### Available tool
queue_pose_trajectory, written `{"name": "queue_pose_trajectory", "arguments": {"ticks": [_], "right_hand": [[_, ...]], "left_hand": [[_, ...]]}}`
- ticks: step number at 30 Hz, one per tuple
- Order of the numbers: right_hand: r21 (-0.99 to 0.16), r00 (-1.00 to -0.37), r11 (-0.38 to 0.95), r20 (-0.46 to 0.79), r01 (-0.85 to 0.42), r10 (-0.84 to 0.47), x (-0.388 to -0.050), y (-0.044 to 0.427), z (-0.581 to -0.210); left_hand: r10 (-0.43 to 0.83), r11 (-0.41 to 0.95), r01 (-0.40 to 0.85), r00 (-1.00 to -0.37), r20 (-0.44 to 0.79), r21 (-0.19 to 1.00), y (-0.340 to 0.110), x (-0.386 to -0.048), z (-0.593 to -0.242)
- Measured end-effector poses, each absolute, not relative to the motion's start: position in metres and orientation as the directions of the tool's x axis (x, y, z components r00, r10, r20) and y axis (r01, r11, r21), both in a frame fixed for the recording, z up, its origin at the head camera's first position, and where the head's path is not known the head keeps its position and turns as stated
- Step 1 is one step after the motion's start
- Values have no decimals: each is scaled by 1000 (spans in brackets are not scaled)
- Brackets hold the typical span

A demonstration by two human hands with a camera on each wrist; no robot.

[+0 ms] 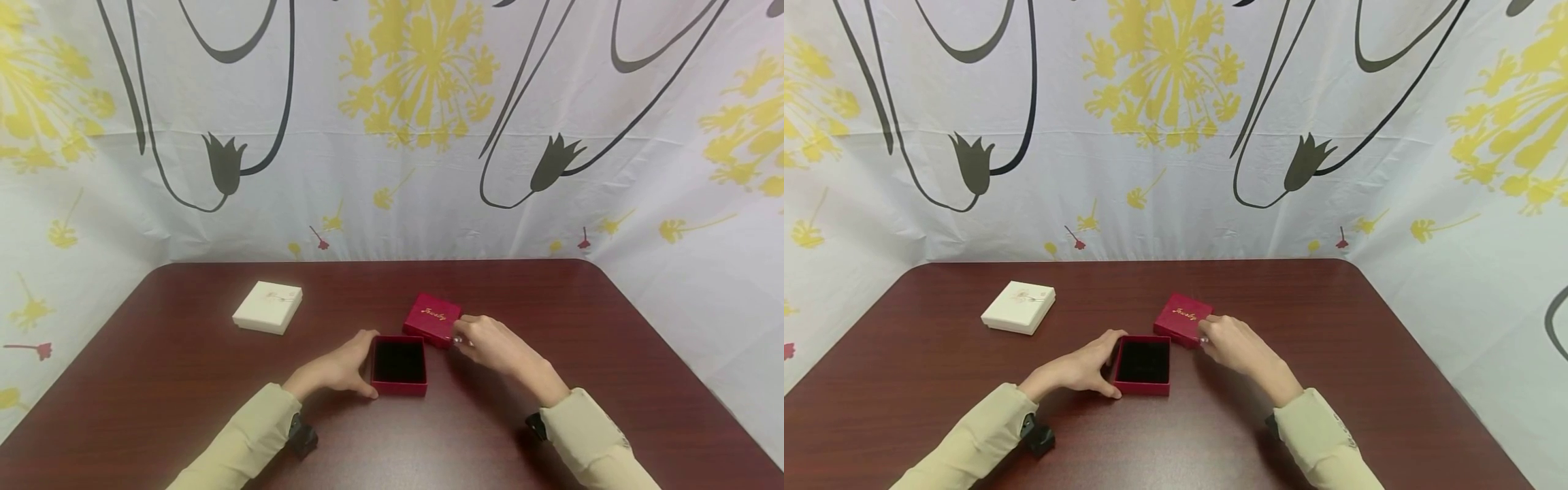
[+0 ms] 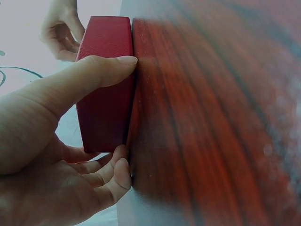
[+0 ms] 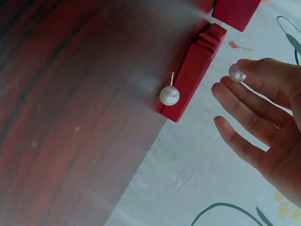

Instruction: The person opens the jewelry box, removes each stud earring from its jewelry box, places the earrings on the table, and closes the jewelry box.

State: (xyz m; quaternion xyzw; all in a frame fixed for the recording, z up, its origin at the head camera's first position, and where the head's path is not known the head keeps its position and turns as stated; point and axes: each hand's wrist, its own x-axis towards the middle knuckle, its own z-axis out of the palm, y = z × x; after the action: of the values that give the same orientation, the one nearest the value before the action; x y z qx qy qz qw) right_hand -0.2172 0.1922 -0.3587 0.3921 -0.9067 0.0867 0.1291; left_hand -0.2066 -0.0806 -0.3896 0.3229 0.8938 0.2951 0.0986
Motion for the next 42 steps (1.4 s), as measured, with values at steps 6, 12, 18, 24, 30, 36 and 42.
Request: {"name": "queue_pose_trajectory", "arguments": {"ticks": [6, 12, 18, 24, 30, 36, 42], "right_hand": [[-66, -661, 676, 297, -734, -689, -216, 197, -362], [-48, -666, 684, 287, -728, -689, -217, 201, -366], [-32, -670, 689, 273, -724, -691, -217, 206, -368], [-29, -676, 693, 256, -720, -691, -217, 211, -369], [-35, -691, 703, 226, -710, -687, -217, 215, -370], [-67, -723, 726, 192, -684, -664, -216, 217, -370], [-97, -738, 734, 181, -672, -651, -215, 219, -370]], "left_hand": [[632, 624, 515, -775, 8, 588, -81, -207, -389], [631, 620, 512, -776, 10, 594, -81, -206, -389], [633, 618, 515, -774, 13, 595, -81, -206, -390], [634, 614, 510, -773, 9, 603, -81, -206, -389], [635, 611, 516, -772, 17, 600, -81, -207, -390], [635, 615, 518, -773, 16, 594, -81, -207, -391], [631, 621, 516, -776, 15, 590, -82, -206, -391]]}}
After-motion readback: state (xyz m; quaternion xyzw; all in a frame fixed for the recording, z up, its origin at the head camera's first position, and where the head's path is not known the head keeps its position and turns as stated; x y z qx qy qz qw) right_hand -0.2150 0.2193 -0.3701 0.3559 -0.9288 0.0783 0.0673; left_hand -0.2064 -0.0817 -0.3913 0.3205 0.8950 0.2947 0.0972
